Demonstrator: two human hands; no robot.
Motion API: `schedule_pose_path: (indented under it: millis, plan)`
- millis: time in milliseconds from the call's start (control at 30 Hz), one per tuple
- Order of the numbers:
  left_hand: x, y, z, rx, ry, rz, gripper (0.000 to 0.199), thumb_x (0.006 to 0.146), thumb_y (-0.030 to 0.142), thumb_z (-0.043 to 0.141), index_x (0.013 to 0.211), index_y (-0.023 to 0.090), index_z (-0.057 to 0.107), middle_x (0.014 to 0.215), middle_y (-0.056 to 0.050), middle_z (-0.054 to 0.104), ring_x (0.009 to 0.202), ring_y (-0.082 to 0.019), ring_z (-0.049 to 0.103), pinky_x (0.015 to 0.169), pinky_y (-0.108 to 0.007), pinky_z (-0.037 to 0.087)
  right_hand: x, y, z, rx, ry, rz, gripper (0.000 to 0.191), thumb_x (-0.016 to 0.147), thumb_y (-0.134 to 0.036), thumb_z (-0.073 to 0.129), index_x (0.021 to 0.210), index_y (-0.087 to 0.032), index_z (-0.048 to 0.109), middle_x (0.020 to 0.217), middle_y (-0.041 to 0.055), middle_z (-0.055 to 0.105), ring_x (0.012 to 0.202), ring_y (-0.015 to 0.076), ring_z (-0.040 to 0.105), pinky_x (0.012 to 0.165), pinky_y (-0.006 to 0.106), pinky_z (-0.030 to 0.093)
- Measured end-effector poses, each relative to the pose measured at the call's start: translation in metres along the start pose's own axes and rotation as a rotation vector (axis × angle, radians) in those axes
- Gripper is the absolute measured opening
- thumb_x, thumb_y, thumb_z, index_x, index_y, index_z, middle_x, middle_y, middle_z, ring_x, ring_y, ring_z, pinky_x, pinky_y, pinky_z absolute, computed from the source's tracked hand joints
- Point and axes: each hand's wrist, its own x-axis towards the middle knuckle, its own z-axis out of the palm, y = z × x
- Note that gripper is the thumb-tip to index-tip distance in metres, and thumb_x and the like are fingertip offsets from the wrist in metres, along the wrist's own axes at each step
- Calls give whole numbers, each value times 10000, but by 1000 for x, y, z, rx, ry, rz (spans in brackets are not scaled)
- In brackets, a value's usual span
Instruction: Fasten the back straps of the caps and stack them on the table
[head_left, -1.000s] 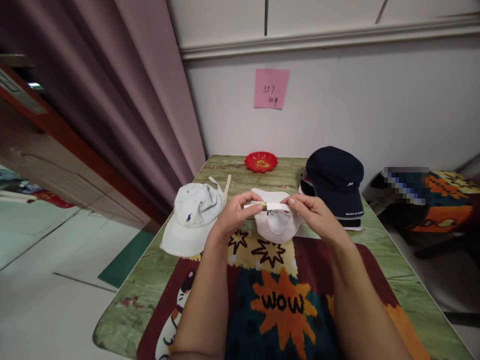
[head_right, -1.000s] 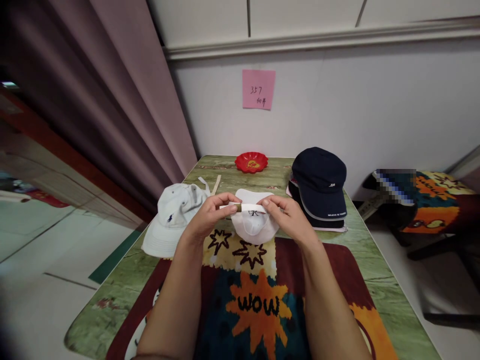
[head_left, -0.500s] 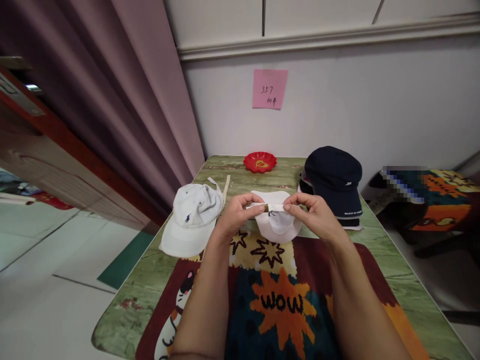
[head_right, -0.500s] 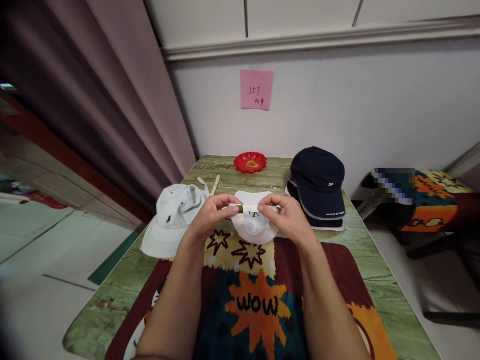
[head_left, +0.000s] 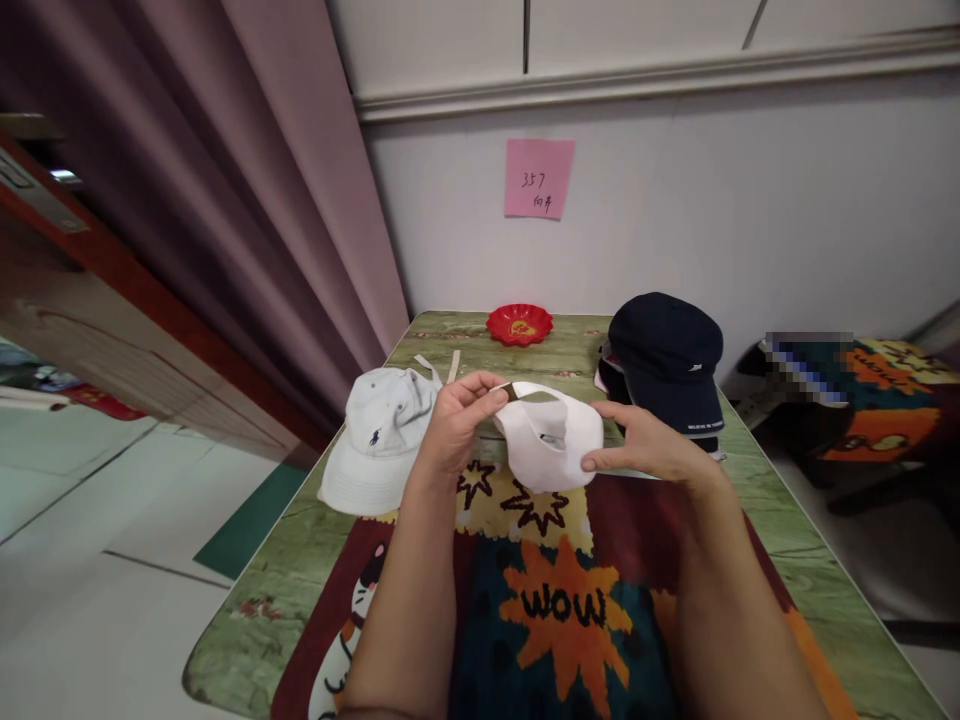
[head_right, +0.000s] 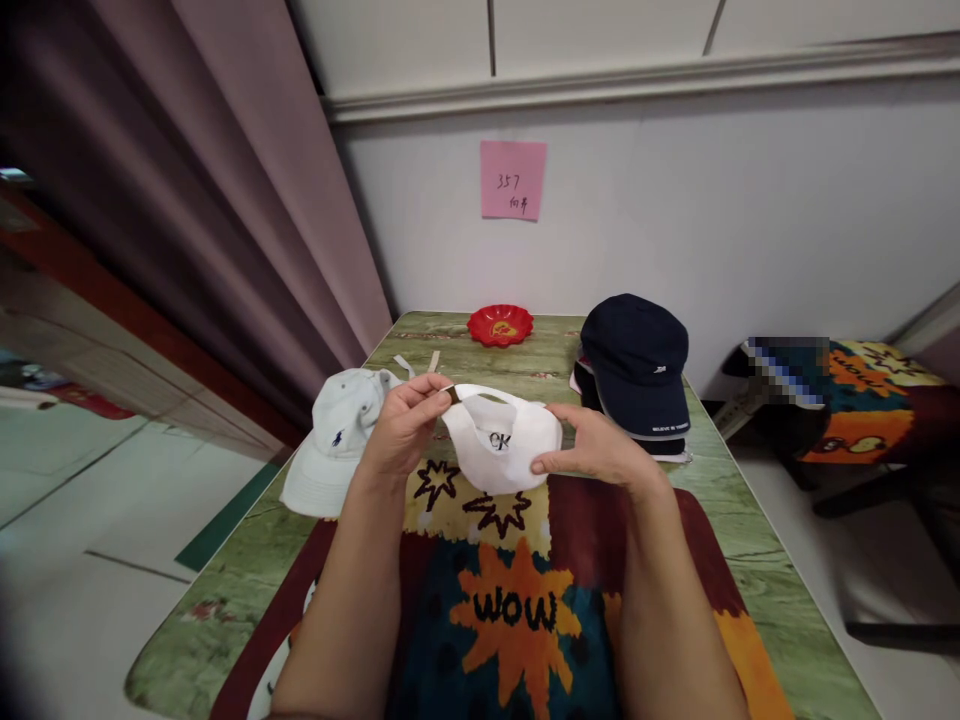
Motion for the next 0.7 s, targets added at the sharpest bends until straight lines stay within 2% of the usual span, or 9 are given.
schedule_pose_path:
  millis: [67, 133, 200, 267, 333, 433, 567, 700]
  plan:
    - [-2, 6, 2, -81, 14, -8, 263, 665, 302, 886, 822, 156, 733, 676, 6, 676, 567, -84, 566, 579, -198, 448, -1, 5, -1, 114, -58, 27, 506, 682, -475, 873, 1083, -183, 772, 1093, 73, 769, 1042, 308, 686, 960, 414, 517]
    - [-4, 10, 4, -149, 38, -17, 295, 636, 304, 906, 820, 152, 733, 677, 3, 686, 557, -86, 575, 555, -194, 449, -2, 6, 3, 313, -54, 21, 425, 704, -450, 865, 1017, -174, 782, 1002, 72, 783, 929, 269, 714, 856, 375, 556]
    - [-5, 12, 4, -208, 73, -15, 325, 616, 304, 919, 838, 153, 737, 697, -4, 700, 577, -94, 600, 568, -197, 470, -1, 2, 10, 539, 69, -19, 433, 679, -435, 885, 1020, -191, 776, 942, 64, 789, 809, 232, 723, 738, 334, 573]
    - [-5, 12, 3, -247, 89, -17, 357, 619, 319, 921, 878, 149, 745, 736, -21, 721, 619, -111, 633, 614, -215, 502, 2, -6, 18, 734, 265, -76, 470, 633, -451, 910, 1016, -218, 768, 899, 55, 792, 737, 221, 725, 670, 326, 580]
    - [-4, 10, 2, -261, 67, -37, 406, 645, 385, 906, 924, 133, 752, 800, -57, 746, 694, -146, 676, 680, -244, 532, 6, -15, 25, 880, 438, -115, 478, 610, -468, 917, 999, -238, 759, 882, 46, 794, 757, 239, 742, 693, 355, 603]
    - [-4, 7, 1, -283, -29, -64, 574, 650, 547, 874, 1009, 116, 754, 923, -116, 768, 866, -227, 724, 779, -294, 559, 12, -23, 28, 1056, 609, -112, 410, 650, -444, 892, 978, -244, 747, 917, 28, 800, 898, 261, 757, 842, 401, 615]
    - [-8, 1, 8, -292, -180, -120, 723, 597, 641, 864, 1097, 135, 737, 1003, -148, 771, 1049, -340, 714, 827, -370, 585, 18, -16, 24, 1228, 717, -27, 359, 684, -304, 847, 1013, -223, 728, 957, 24, 802, 984, 260, 752, 944, 407, 596]
    - [-15, -9, 17, -318, -220, -210, 727, 581, 552, 893, 1158, 148, 713, 1042, -151, 776, 1147, -414, 677, 915, -455, 582, 27, -5, 28, 1323, 773, 101, 367, 658, -205, 821, 1013, -173, 733, 920, 63, 807, 911, 282, 767, 911, 440, 619]
